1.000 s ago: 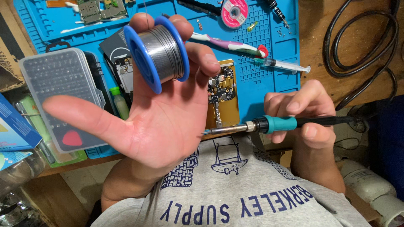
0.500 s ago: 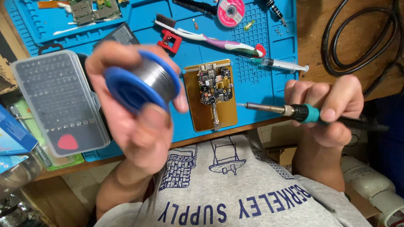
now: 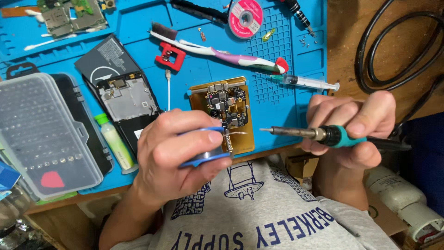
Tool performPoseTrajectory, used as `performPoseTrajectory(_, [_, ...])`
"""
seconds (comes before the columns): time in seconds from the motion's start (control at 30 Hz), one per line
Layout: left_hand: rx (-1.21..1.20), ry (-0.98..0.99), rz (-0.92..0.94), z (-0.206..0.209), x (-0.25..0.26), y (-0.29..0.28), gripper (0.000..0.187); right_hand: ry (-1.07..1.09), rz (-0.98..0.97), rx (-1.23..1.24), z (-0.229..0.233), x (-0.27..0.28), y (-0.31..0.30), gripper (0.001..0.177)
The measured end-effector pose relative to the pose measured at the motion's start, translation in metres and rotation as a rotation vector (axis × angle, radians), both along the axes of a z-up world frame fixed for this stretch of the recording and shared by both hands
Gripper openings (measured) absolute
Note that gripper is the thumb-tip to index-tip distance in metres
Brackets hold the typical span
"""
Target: The person cleans a small electronic component with a cotton swab and tweezers, then uses a soldering iron and solder wire to solder the component onto a circuit board. They also use desoldering wick to remove excess solder from the board.
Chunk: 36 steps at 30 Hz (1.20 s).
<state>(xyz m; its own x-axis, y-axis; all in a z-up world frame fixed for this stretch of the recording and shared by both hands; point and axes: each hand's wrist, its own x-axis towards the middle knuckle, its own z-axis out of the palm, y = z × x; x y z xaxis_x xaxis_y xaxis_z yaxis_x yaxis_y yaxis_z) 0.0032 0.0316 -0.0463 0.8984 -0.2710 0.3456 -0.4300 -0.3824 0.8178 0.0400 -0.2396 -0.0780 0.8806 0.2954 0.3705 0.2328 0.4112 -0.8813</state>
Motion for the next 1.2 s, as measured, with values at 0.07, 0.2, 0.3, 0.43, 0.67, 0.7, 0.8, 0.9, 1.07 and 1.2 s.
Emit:
performPoseTrajectory(0.07, [0.011, -0.028, -0.027, -0.0013, -0.0005, 0.0009, 0.032, -0.011, -0.015, -0.034, 0.0005, 0.0006, 0.0, 0.019])
performPoseTrajectory(0.2, [-0.033, 0.002, -0.045, -0.0023, -0.0022, 0.001, 0.031, -0.023, -0.003, -0.061, 0.0, -0.0003, -0.0002, 0.018])
performPoseTrajectory(0.3, [-0.06, -0.025, -0.016, -0.002, -0.0025, -0.0001, 0.029, -0.034, -0.009, -0.047, 0.0001, -0.0006, -0.0008, 0.017])
performPoseTrajectory(0.43, [-0.07, -0.033, -0.016, -0.0013, -0.0018, -0.0014, 0.029, -0.029, 0.003, -0.066, 0.0027, -0.0004, 0.0004, 0.016])
performPoseTrajectory(0.67, [-0.059, -0.005, -0.002, -0.0019, -0.0035, -0.003, 0.029, -0.042, 0.044, -0.071, 0.0033, 0.0015, -0.0007, 0.015])
performPoseTrajectory(0.7, [-0.06, -0.003, -0.003, -0.0018, -0.004, -0.003, 0.029, -0.041, 0.043, -0.072, 0.003, 0.0019, -0.001, 0.015])
performPoseTrajectory(0.8, [-0.029, -0.005, 0.008, -0.0016, -0.0043, -0.0032, 0.029, -0.054, 0.056, -0.075, 0.0025, 0.0021, -0.0019, 0.015])
performPoseTrajectory(0.9, [-0.058, -0.014, -0.012, -0.0019, -0.0035, -0.0038, 0.029, -0.038, 0.036, -0.073, 0.003, 0.0011, -0.0019, 0.016])
performPoseTrajectory(1.07, [-0.034, -0.005, 0.011, -0.0023, -0.0039, -0.0048, 0.029, -0.038, 0.045, -0.078, 0.0039, 0.0023, -0.002, 0.016])
performPoseTrajectory(1.2, [-0.042, 0.014, -0.006, -0.0026, -0.0043, -0.0038, 0.029, -0.028, 0.026, -0.088, 0.0035, 0.0013, -0.0022, 0.016])
